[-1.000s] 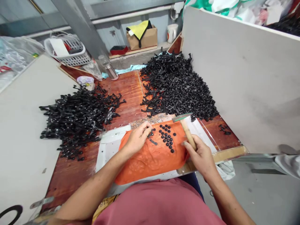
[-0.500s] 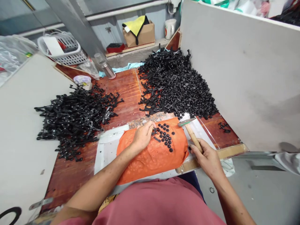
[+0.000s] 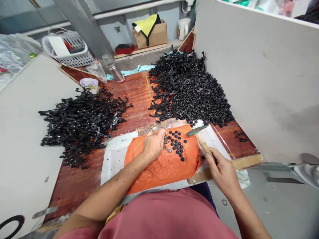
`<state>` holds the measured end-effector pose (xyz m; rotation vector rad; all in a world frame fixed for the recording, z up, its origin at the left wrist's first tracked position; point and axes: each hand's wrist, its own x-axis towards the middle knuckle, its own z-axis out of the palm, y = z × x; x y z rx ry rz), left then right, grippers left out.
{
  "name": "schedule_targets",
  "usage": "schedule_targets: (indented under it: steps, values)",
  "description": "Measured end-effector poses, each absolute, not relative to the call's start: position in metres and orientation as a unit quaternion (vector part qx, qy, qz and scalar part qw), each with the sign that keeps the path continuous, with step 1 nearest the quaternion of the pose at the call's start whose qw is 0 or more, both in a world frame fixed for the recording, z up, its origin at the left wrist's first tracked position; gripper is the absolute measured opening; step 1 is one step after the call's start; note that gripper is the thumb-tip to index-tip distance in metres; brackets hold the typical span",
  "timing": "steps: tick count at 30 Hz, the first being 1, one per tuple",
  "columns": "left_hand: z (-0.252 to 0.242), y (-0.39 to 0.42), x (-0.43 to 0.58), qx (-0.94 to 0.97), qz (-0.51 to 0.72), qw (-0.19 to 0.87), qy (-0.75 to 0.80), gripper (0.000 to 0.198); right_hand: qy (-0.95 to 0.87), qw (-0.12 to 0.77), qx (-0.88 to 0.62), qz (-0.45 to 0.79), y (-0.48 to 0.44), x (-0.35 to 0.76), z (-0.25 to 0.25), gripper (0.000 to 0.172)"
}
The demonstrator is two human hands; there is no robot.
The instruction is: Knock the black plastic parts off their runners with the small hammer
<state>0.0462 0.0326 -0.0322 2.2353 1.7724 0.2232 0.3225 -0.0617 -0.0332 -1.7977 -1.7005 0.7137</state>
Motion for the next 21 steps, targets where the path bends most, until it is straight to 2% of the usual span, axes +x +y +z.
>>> schedule_targets:
  steps: [5,9,15,19,21]
  values:
    - [-0.022,0.036,0.052,0.763,0.023,0.119,0.635,0.03,-0.722,0.197,-0.651,0.125,-0.061,0.306,-0.011,0.039]
    - [-0.012,0.04,0.055,0.757,0.001,0.116,0.643,0.031,-0.756,0.195,-0.621,0.063,-0.053,0.293,-0.004,0.042]
    - [-0.015,0.04,0.055,0.746,0.007,0.121,0.655,0.031,-0.78,0.136,-0.61,0.036,-0.046,0.28,-0.004,0.045]
    - [-0.018,0.04,0.053,0.743,0.014,0.13,0.656,0.032,-0.759,0.18,-0.625,0.039,-0.048,0.279,-0.004,0.05]
    - [-0.018,0.04,0.053,0.742,0.016,0.134,0.657,0.031,-0.76,0.173,-0.624,0.05,-0.048,0.279,-0.003,0.049]
